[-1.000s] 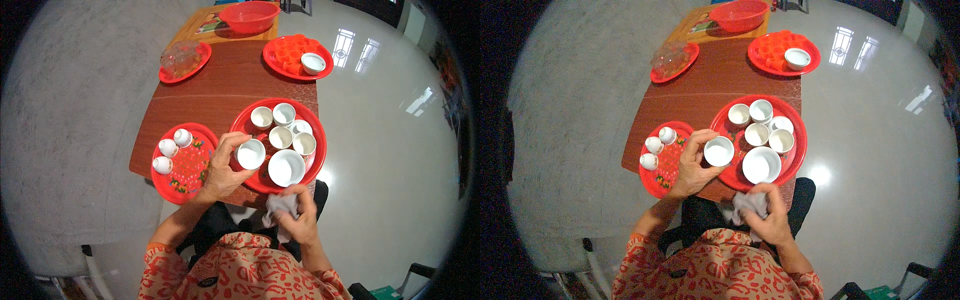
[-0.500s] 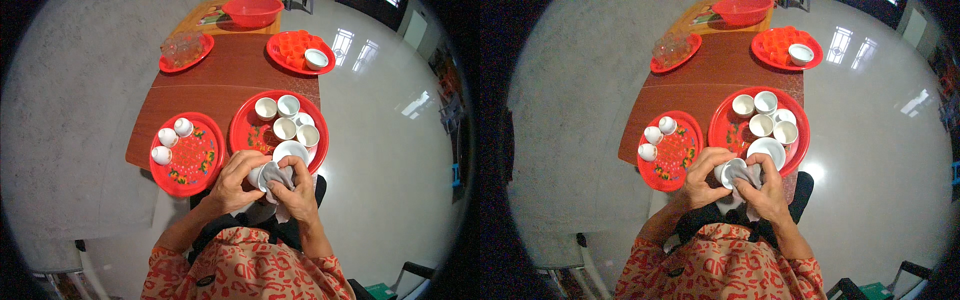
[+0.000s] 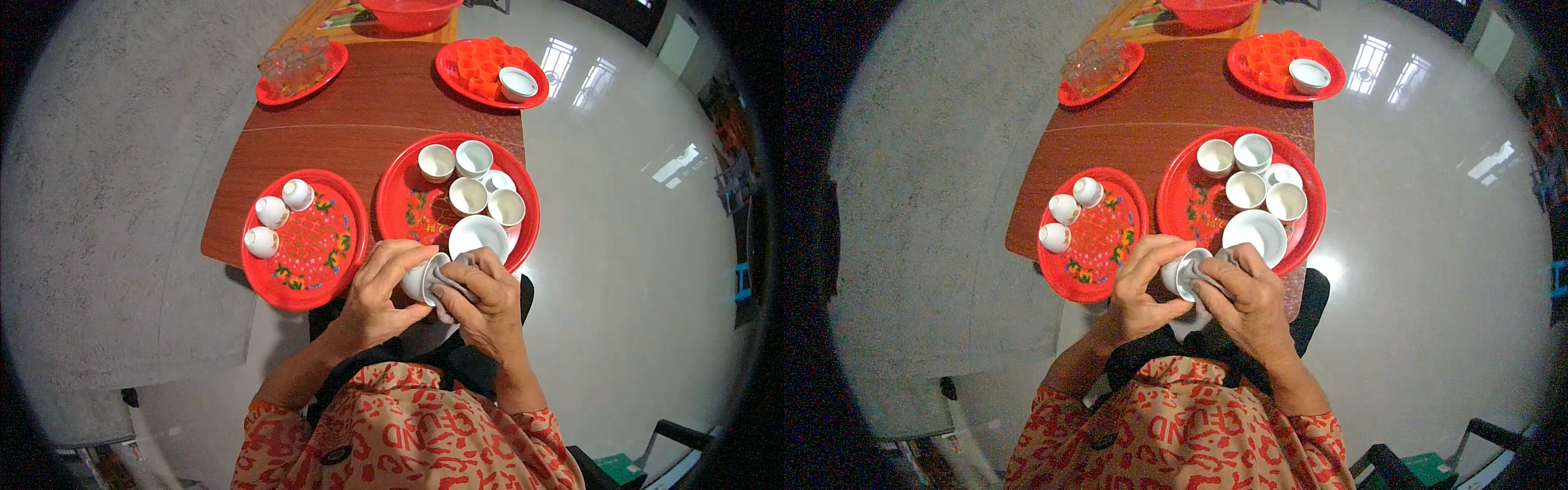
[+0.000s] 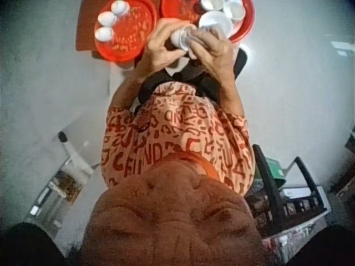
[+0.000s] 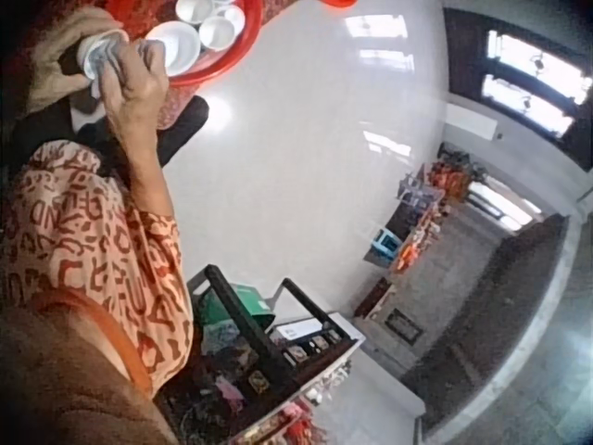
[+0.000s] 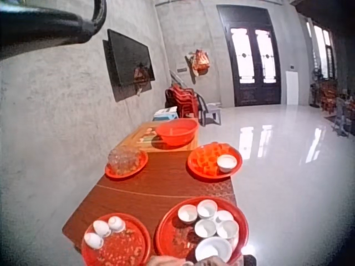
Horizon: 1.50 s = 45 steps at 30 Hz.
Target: The person wipes several small white cups with a cloth, handling them one at a time. They pick up each cup from a red tray, wipe the interior and exterior surfaces, and place the cleaned cup onto a second red tray.
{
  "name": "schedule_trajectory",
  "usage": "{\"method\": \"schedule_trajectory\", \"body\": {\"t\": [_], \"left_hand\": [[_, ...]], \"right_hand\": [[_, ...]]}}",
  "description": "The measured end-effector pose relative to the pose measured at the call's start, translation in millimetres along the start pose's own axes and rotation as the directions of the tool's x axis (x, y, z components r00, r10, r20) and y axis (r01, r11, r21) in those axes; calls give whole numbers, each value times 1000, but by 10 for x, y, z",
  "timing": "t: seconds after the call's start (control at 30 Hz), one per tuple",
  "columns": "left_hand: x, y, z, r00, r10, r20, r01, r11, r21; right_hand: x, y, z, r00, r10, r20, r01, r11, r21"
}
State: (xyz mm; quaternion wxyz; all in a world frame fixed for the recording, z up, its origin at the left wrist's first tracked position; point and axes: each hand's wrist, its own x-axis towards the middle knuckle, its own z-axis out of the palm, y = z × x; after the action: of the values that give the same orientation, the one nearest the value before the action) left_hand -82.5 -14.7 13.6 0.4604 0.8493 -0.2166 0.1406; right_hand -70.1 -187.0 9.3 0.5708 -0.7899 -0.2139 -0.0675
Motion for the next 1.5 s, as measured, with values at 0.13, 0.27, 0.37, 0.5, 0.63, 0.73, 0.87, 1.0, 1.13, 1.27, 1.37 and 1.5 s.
{"method": "schedule_trajectory", "body": {"t": [0.13,0.27,0.37,0.5,0.63,0.73,0.87,1.0,1.13,1.27,1.37,1.5], "left_hand": [[-2,-19,-3,1000,6,20,-6,1000,-5],[-11,-45,8,1000,-11,-8,11,999,-43],[20,-33,-4,1000,-24,7,24,998,-51],[30,-37,-7,999,18,40,-17,1000,-17],[30,-32,8,997,47,60,-49,998,32],[53,-32,25,993,89,74,-93,994,57],[47,-60,65,997,74,39,-73,997,-14],[29,-57,27,998,32,61,-28,997,-69],[32,-71,-24,993,34,116,-28,998,-53],[33,-52,-25,990,84,117,-90,995,44],[11,-34,-1,986,123,116,-137,983,119],[-17,-82,13,981,163,102,-175,976,129]], "right_hand": [[-23,-27,-86,991,18,130,-26,998,57],[-37,-41,-149,980,26,198,-69,975,210],[-36,-41,-144,991,-35,129,9,979,204],[0,-9,-75,978,-157,137,174,976,-128],[-7,-62,-158,958,-49,281,101,979,-175],[-23,-28,-185,938,-11,346,102,964,-245],[-35,-32,-263,925,-71,374,119,987,-108],[-46,15,-265,947,-138,291,117,989,90],[-24,-21,-213,951,-238,195,262,959,-108],[-49,36,-7,942,-322,93,334,882,-333],[-35,28,30,962,-250,111,274,868,-415],[-6,-47,-9,972,-106,209,189,884,-428]]}}
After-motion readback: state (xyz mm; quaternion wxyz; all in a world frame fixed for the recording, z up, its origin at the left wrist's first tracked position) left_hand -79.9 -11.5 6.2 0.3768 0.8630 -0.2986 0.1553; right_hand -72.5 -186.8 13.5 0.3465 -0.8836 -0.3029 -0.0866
